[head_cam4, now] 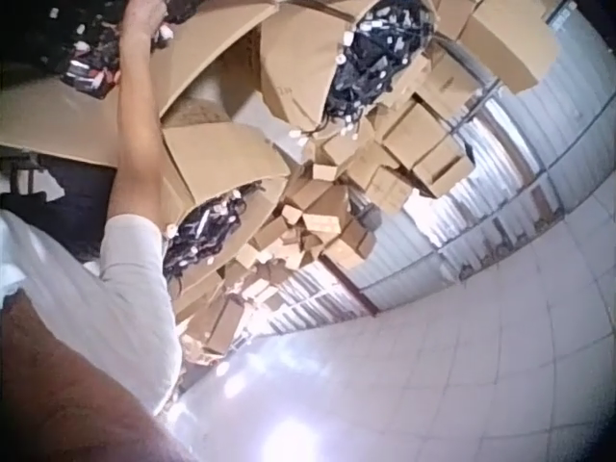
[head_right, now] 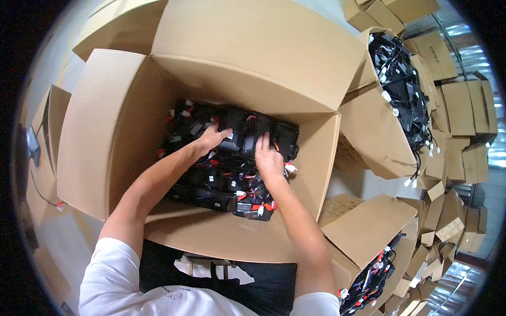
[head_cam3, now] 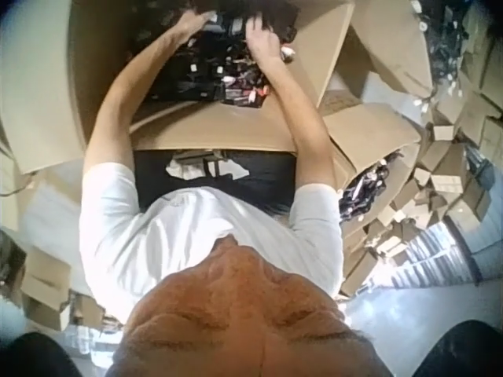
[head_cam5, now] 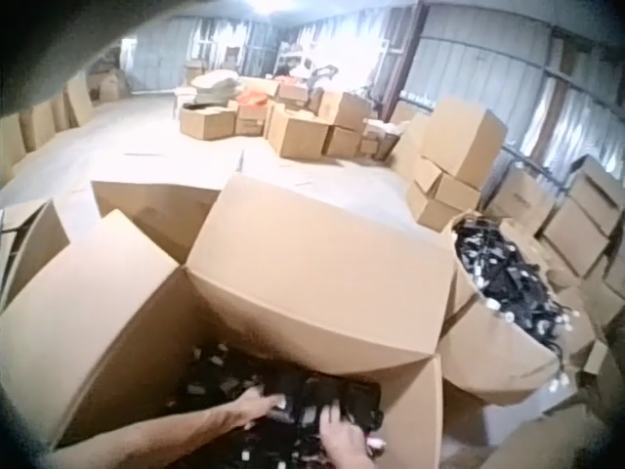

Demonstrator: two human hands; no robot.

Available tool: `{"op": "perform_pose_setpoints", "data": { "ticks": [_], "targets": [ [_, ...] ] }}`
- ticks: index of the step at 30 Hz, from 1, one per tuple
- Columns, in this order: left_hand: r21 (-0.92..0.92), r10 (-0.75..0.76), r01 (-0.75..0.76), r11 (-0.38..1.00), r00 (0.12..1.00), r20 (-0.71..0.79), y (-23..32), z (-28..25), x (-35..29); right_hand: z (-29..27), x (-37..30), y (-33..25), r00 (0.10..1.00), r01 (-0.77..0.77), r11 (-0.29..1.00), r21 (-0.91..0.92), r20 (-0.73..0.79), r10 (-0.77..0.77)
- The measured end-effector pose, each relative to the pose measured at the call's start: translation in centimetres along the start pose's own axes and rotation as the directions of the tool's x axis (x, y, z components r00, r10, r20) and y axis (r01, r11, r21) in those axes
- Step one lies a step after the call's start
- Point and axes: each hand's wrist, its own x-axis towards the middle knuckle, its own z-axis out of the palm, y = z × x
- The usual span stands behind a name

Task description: The person sorts electronic display units and wiring harnesses by hand, placing them into cardboard boxes.

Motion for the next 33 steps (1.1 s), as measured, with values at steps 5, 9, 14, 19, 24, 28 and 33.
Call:
{"op": "perform_pose_setpoints", "data": {
  "ticks": [5, 9, 14, 19, 24, 28, 33],
  "targets": [
    [0.367, 0.075, -0.027, 0.93, 0.99, -0.119, -1.2, 3.0, 2.7, 1.4, 1.2, 2.1, 0.996, -0.082, 0.98, 0.183, -0.019, 0.087],
    [0.591, -0.138, 0.181, 0.786, 0.983, -0.118, 1.0, 6.1, 1.8, -9.5, 0.5, 8.2, 0.924, 0.163, 0.965, 0.206, -0.374, -0.076],
    [0.705, 0.174, -0.012, 0.709, 0.972, -0.157, -3.8, 0.5, 3.5, -18.9, -6.9, 8.4, 0.952, 0.088, 0.995, 0.037, -0.298, -0.073],
    [0.765, 0.404, -0.37, 0.527, 0.901, 0.158, 1.1, 0.9, -0.9, -26.1, -29.3, 12.7, 0.798, 0.058, 0.89, 0.452, -0.557, 0.231],
    [0.484, 0.326, -0.412, 0.772, 0.91, 0.255, 7.1, -5.8, -9.0, -19.9, -50.3, 24.7, 0.408, -0.739, 0.438, 0.512, -0.177, 0.896],
    [0.496, 0.109, -0.192, 0.847, 0.975, 0.191, 13.7, -0.3, -18.5, -10.3, -58.7, 28.3, 0.284, -0.934, 0.264, 0.24, 0.052, 0.957],
    [0.469, 0.263, -0.458, 0.755, 0.867, 0.423, 14.9, 4.3, -24.0, -7.6, -55.9, 31.2, 0.348, -0.934, 0.335, 0.124, 0.104, 0.932]
  ]
}}
